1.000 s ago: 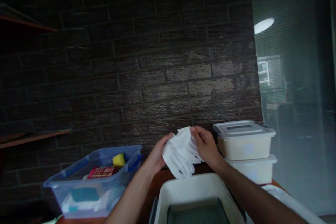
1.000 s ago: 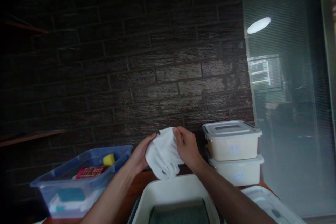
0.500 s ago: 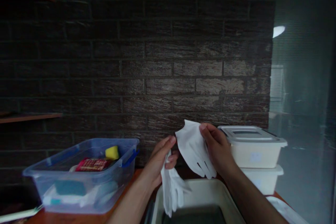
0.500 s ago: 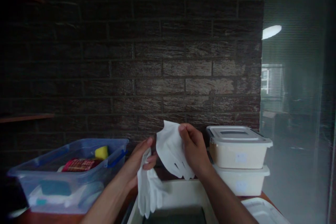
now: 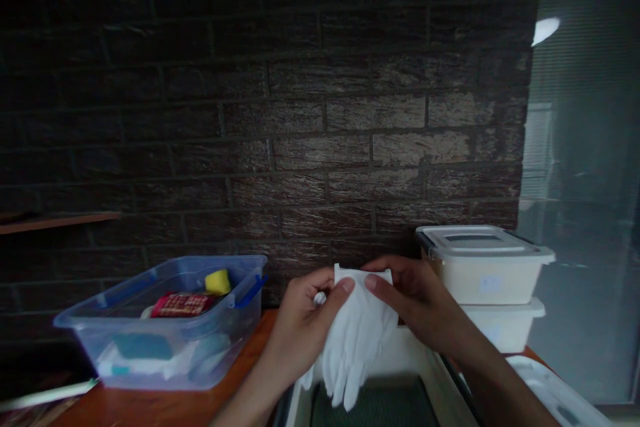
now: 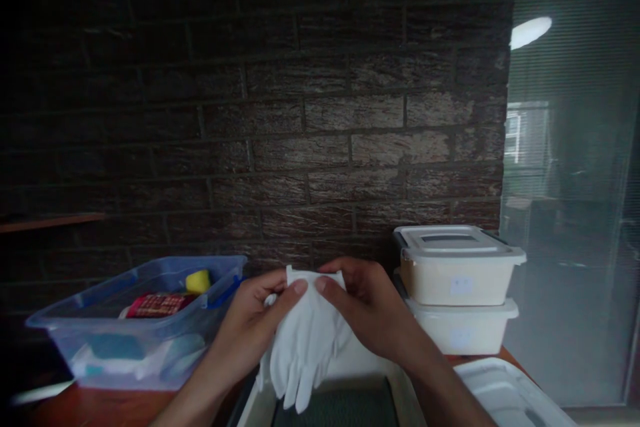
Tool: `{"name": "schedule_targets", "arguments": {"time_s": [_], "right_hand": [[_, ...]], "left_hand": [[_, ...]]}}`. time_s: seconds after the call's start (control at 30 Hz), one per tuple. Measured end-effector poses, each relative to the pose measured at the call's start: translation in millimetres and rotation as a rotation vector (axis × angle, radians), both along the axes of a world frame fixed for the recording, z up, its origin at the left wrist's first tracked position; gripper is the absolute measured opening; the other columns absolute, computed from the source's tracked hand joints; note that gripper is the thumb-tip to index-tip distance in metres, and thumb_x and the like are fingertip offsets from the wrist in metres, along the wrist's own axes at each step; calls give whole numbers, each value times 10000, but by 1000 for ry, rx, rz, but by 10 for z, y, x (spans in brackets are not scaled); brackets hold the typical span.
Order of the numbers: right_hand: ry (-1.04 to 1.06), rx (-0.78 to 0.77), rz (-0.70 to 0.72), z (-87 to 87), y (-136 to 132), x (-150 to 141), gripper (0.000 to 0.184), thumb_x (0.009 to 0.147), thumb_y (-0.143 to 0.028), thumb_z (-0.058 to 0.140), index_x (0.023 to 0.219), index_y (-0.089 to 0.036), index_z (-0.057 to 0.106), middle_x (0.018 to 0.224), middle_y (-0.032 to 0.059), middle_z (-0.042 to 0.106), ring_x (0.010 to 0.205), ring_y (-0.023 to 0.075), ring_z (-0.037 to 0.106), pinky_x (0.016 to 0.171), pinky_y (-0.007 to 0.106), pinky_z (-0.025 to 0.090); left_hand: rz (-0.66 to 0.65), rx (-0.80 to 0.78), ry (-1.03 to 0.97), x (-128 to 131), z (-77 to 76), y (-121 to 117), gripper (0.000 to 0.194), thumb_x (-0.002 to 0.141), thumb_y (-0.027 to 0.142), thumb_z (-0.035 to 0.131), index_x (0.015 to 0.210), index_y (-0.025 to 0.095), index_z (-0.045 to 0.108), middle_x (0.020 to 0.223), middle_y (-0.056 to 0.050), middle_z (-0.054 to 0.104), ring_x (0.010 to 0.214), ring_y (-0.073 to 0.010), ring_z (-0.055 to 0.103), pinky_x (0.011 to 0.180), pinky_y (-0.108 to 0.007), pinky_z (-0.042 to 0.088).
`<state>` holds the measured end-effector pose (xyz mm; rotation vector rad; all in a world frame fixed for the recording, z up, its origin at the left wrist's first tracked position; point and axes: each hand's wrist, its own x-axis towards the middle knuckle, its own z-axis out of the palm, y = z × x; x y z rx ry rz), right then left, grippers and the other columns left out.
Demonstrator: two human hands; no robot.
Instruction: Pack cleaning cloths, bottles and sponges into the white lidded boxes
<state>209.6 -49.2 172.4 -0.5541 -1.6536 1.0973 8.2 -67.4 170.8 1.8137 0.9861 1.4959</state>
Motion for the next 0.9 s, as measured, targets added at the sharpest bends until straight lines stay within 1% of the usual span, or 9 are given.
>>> {"name": "schedule_targets", "arguments": {"time_s": [0.1, 0.2, 0.3, 0.47, 0.57, 0.67, 0.8, 0.9], "right_hand": [[-33, 65, 40, 9, 6, 25, 322, 939, -478, 673, 874, -170, 738, 783, 45, 716, 629, 137, 574, 560, 246, 439], [-26, 53, 36, 2, 27, 69, 326, 946, -476, 667, 834, -176, 732, 728, 20, 686, 584, 119, 534, 528, 233, 415], [-43, 39, 63, -27, 60, 101, 309, 955, -476, 654, 894, -191, 757, 755, 25, 695, 623, 135, 561, 546, 238, 435], [-95, 81, 37, -69, 106, 124, 287, 958, -445, 666, 984, -188, 792, 853, 51, 743, 728, 163, 619, 620, 248, 473], [-60, 60, 59, -87, 123, 130, 263, 956, -416, 683, 1056, -203, 800, 896, 49, 757, 792, 170, 645, 682, 251, 503], [-25, 41, 57, -103, 134, 135, 251, 950, -409, 694, 1070, -220, 807, 894, 42, 757, 789, 163, 641, 678, 246, 507], [-25, 37, 49, -111, 132, 139, 250, 958, -411, 683, 1083, -231, 803, 898, 37, 752, 786, 155, 628, 678, 241, 508], [-31, -4, 69, -117, 124, 137, 260, 966, -425, 667, 1087, -230, 789, 898, 37, 734, 795, 164, 630, 694, 257, 525]], "left_hand": [[36, 55, 65, -28, 4, -16, 248, 886, 450, 701, 786, 234, 768, 751, -27, 712, 713, -208, 614, 616, -261, 443], [30, 67, 107, -62, -6, -11, 249, 921, 443, 666, 840, 234, 772, 786, -24, 728, 719, -194, 597, 625, -251, 438], [45, 73, 136, -82, -32, -5, 290, 936, 460, 646, 814, 216, 744, 767, -25, 702, 693, -174, 563, 600, -239, 414], [99, 108, 128, -79, -63, -4, 334, 945, 429, 650, 732, 174, 690, 673, 1, 586, 645, -129, 472, 575, -215, 367], [108, 135, 107, -86, -63, 0, 276, 954, 394, 652, 802, 179, 733, 731, -2, 645, 683, -129, 516, 608, -212, 403], [125, 174, 109, -108, -55, 9, 220, 957, 357, 657, 852, 191, 756, 798, -6, 688, 725, -134, 559, 644, -215, 430], [117, 202, 119, -131, -28, 6, 234, 976, 345, 632, 845, 187, 744, 793, -5, 656, 734, -129, 555, 644, -213, 422], [106, 208, 129, -131, -13, -4, 257, 986, 340, 617, 822, 183, 736, 757, 5, 616, 708, -115, 534, 641, -208, 413]]}}
